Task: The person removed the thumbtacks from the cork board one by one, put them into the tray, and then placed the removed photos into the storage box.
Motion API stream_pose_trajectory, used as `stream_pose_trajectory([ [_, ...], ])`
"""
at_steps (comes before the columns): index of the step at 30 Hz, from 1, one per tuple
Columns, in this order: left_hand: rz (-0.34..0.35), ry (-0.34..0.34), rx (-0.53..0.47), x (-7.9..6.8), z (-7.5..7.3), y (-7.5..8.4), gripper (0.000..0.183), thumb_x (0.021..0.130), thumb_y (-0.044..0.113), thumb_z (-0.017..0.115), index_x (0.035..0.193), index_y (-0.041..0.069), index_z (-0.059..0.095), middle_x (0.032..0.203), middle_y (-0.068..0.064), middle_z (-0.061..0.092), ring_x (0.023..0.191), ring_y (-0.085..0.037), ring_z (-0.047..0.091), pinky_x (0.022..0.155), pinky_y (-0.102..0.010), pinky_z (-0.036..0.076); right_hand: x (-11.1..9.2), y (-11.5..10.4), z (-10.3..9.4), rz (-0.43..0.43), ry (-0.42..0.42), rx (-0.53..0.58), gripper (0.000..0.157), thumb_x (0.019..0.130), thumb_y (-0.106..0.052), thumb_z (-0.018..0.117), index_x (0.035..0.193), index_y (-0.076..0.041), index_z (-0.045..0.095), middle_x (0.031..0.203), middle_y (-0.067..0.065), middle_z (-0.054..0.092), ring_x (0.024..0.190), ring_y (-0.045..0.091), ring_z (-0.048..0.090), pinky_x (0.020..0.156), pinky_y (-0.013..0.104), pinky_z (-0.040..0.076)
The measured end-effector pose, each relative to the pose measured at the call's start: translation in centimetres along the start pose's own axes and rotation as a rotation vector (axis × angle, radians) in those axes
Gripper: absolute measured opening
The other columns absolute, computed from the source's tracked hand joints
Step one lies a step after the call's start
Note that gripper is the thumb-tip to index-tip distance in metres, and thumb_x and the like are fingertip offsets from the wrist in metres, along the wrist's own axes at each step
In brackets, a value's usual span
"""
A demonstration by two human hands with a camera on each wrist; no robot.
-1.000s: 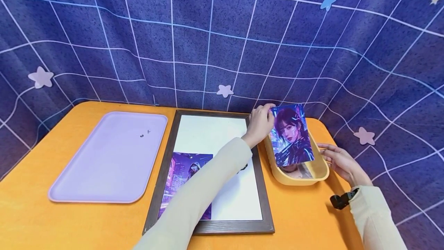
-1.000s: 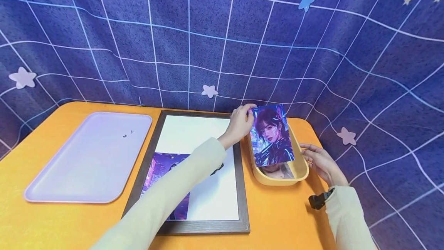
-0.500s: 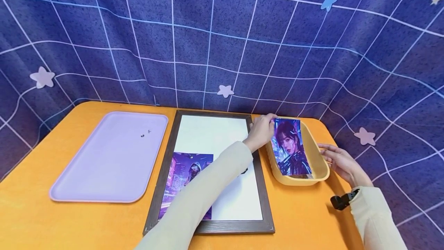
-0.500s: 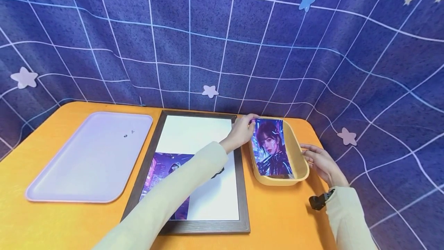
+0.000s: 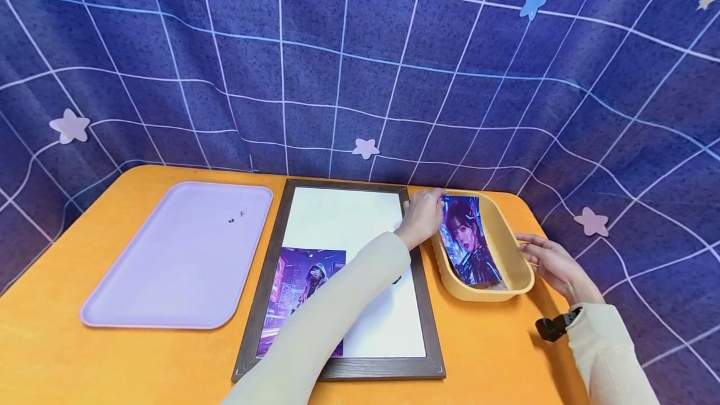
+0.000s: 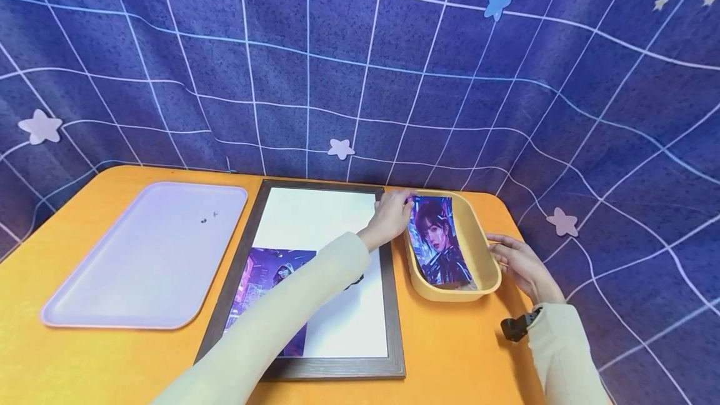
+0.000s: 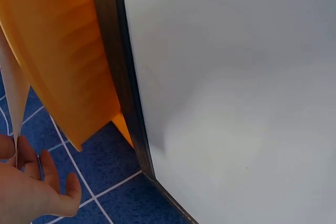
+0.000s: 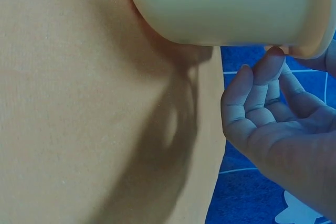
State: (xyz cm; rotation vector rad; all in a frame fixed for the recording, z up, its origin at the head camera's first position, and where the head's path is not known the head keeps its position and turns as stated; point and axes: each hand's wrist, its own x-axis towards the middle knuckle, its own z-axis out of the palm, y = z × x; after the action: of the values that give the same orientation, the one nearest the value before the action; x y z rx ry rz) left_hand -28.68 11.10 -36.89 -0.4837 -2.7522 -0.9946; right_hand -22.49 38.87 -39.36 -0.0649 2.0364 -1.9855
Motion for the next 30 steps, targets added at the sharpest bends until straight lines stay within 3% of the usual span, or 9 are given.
stream_pose_trajectory([
  [9,0.004,-0.030,0.024,0.01,0.17,0.49,0.031,0.095,0.025,0.045,0.126,0.021,0.053,0.123,0.001,0.058,0.111,-0.023,0.052,0.089,-0.040,0.036,-0.08,0.08,-0.05,0.015,0.022,-0.015,0.021,0.095,-0.010,0.044,0.115,-0.015,0.051,0.097,-0.010,0.063,0.084,0.005,0.061,0.074,0.021,0.050],
  [18,0.031,-0.120,0.085,0.05,-0.55,0.77,0.041,0.093,0.027,0.049,0.134,0.020,0.045,0.129,0.000,0.053,0.115,-0.024,0.049,0.093,-0.042,0.033,-0.02,0.05,-0.06,-0.002,-0.003,-0.021,0.022,0.096,-0.009,0.042,0.115,-0.015,0.051,0.097,-0.009,0.065,0.085,0.005,0.062,0.073,0.022,0.050],
  [26,0.103,-0.216,0.224,-0.21,-0.30,0.06,0.051,0.091,0.032,0.053,0.138,0.018,0.040,0.138,-0.002,0.046,0.120,-0.026,0.041,0.093,-0.041,0.029,-0.08,-0.03,0.06,-0.003,0.002,-0.018,0.022,0.096,-0.008,0.042,0.113,-0.016,0.053,0.095,-0.008,0.064,0.083,0.005,0.062,0.072,0.022,0.050],
  [30,0.147,-0.241,0.309,-0.40,-0.06,-0.15,0.052,0.090,0.035,0.053,0.139,0.023,0.039,0.139,0.000,0.045,0.122,-0.025,0.038,0.096,-0.042,0.026,-0.12,-0.03,0.07,0.010,0.013,-0.018,0.022,0.096,-0.009,0.042,0.109,-0.020,0.055,0.094,-0.009,0.064,0.082,0.005,0.061,0.072,0.022,0.050],
])
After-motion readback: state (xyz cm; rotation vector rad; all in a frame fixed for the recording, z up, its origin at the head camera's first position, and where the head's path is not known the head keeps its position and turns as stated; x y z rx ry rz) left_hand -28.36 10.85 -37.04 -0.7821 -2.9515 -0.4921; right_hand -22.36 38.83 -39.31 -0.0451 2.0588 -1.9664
